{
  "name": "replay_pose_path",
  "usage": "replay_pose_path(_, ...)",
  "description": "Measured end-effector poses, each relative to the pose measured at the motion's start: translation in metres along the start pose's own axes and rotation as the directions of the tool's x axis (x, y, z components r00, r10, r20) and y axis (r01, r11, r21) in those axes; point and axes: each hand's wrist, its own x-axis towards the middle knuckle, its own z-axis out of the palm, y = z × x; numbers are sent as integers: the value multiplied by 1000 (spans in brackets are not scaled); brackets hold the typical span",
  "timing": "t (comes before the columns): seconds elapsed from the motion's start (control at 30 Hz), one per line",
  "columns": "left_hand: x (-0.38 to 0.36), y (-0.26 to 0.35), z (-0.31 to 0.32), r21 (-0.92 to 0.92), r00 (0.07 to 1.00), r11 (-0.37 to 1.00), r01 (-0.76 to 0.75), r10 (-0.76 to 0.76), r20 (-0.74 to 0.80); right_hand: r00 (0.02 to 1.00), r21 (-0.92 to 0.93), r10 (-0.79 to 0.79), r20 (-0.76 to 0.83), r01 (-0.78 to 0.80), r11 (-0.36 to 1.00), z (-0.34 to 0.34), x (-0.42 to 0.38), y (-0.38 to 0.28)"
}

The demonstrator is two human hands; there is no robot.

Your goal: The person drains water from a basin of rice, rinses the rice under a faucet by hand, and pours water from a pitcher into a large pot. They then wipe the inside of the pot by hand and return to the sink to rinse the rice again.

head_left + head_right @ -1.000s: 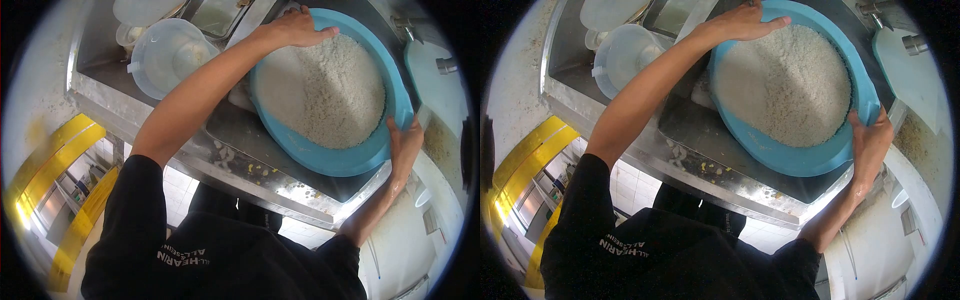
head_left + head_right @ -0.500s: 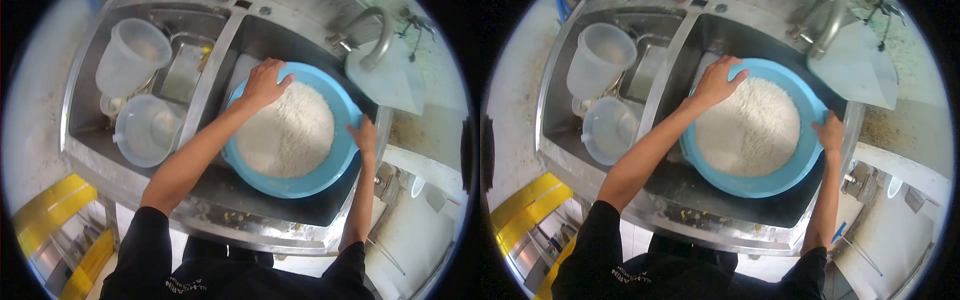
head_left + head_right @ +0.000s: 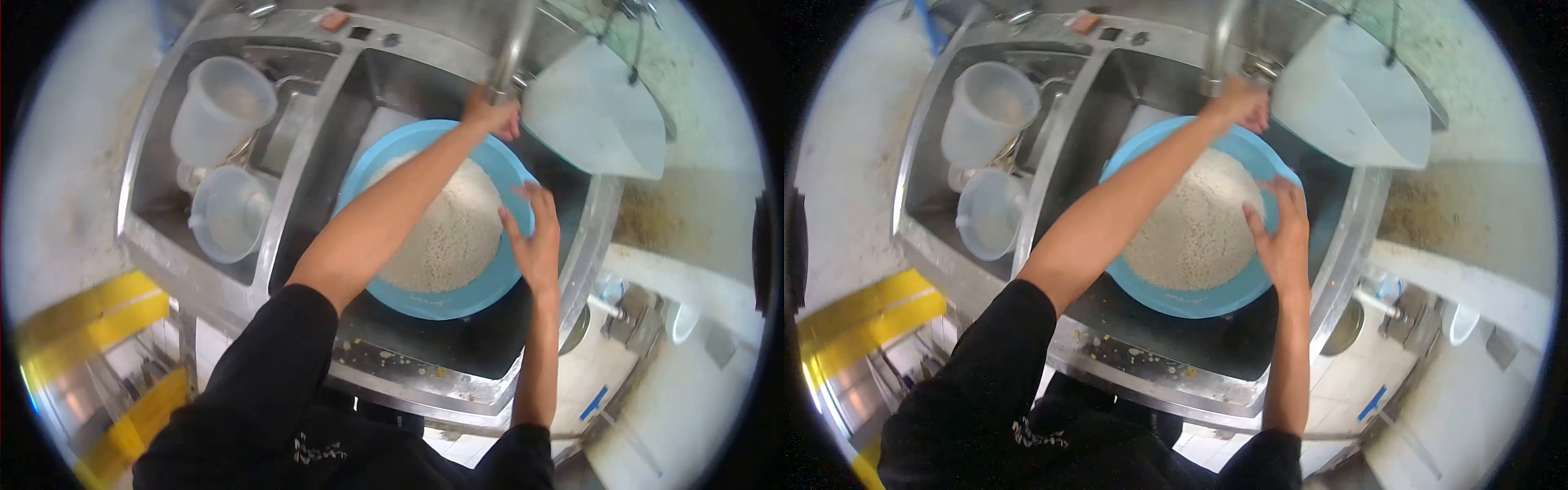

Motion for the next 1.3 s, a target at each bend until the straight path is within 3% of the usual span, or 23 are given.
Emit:
replay_pose_path(0.03, -21, -12, 4, -191, 997, 979, 73, -66, 39, 997, 58, 52, 54, -55, 997, -4, -14, -8)
replay_pose_path(0.1, -6, -19, 7, -447, 999, 893, -46, 39, -25, 986, 147, 108, 127, -126, 981, -8, -32, -18)
replay_pose_path(0.17, 1, 3, 19, -380, 989, 913, -148, 128, -78, 977, 187, 107, 187, -142, 972, -7, -53, -26)
replay_pose_path(0.23, -25, 38, 17, -78, 995, 993, -90, 86, -56, 950, 287, 216, 225, -277, 917, -2, -75, -27)
replay_pose_path(0.37, -13, 40, 14, -40, 992, 994, -97, 93, -82, 912, 394, 274, 305, -383, 836, 1, -108, -22)
replay_pose_path(0.43, -10, 24, 9, -139, 995, 986, -88, 93, 33, 903, 403, 286, 320, -403, 822, 2, -117, -23)
replay_pose_path(0.5, -20, -11, -1, -194, 997, 980, -55, 42, -72, 893, 387, 301, 334, -421, 821, -2, -122, -28)
replay_pose_path(0.53, -6, -54, -9, 210, 956, 949, -236, 266, -126, 898, 380, 276, 343, -401, 833, -8, -125, -34)
replay_pose_path(0.57, -10, -60, -17, 424, 904, 842, -333, 413, -111, 873, 374, 315, 372, -451, 810, -11, -126, -40)
replay_pose_path(0.6, -15, -64, -26, 621, 829, 683, -385, 551, -93, 846, 374, 361, 393, -505, 778, -11, -128, -47)
replay_pose_path(0.63, -61, -46, -43, 653, 783, 629, -422, 616, -87, 837, 385, 372, 402, -523, 760, -10, -130, -52)
replay_pose_path(0.7, -155, 12, -83, 321, 899, 847, -424, 435, 41, 785, 299, 410, 465, -575, 761, -4, -124, -77)
replay_pose_path(0.73, -194, 31, -117, 523, 915, 752, -401, 357, 189, 729, 205, 460, 508, -621, 757, 1, -120, -89)
replay_pose_path(0.77, -230, 36, -154, 641, 907, 642, -420, 330, 262, 777, 280, 367, 512, -554, 784, 13, -123, -92)
replay_pose_path(0.8, -271, 50, -190, 595, 896, 670, -445, 333, 295, 774, 278, 365, 517, -556, 784, 27, -123, -100)
replay_pose_path(0.83, -309, 62, -226, 567, 985, 807, -166, 105, 139, 777, 363, 320, 543, -560, 745, 43, -122, -113)
replay_pose_path(0.9, -347, 39, -316, 590, 905, 768, -249, 401, -140, 769, 423, 291, 569, -577, 699, 70, -116, -147)
replay_pose_path(0.93, -366, 44, -358, 690, 886, 717, -99, 380, -267, 771, 427, 242, 589, -551, 717, 84, -111, -166)
replay_pose_path(1.0, -387, 45, -432, 735, 913, 627, 256, 92, -397, 766, 421, 207, 609, -533, 734, 105, -110, -196)
replay_pose_path(1.1, -396, -2, -510, 825, 967, 551, 127, 116, -226, 830, 520, 179, 528, -482, 705, 136, -99, -233)
replay_pose_path(1.2, -399, -6, -527, 773, 997, 633, 39, 23, -69, 883, 465, 229, 409, -417, 781, 157, -95, -229)
replay_pose_path(1.27, -395, -19, -543, 873, 998, 487, -38, 67, 6, 919, 429, 218, 328, -351, 832, 164, -90, -230)
replay_pose_path(1.3, -395, -17, -542, 864, 1000, 504, 10, 0, -12, 932, 405, 185, 312, -306, 861, 166, -87, -229)
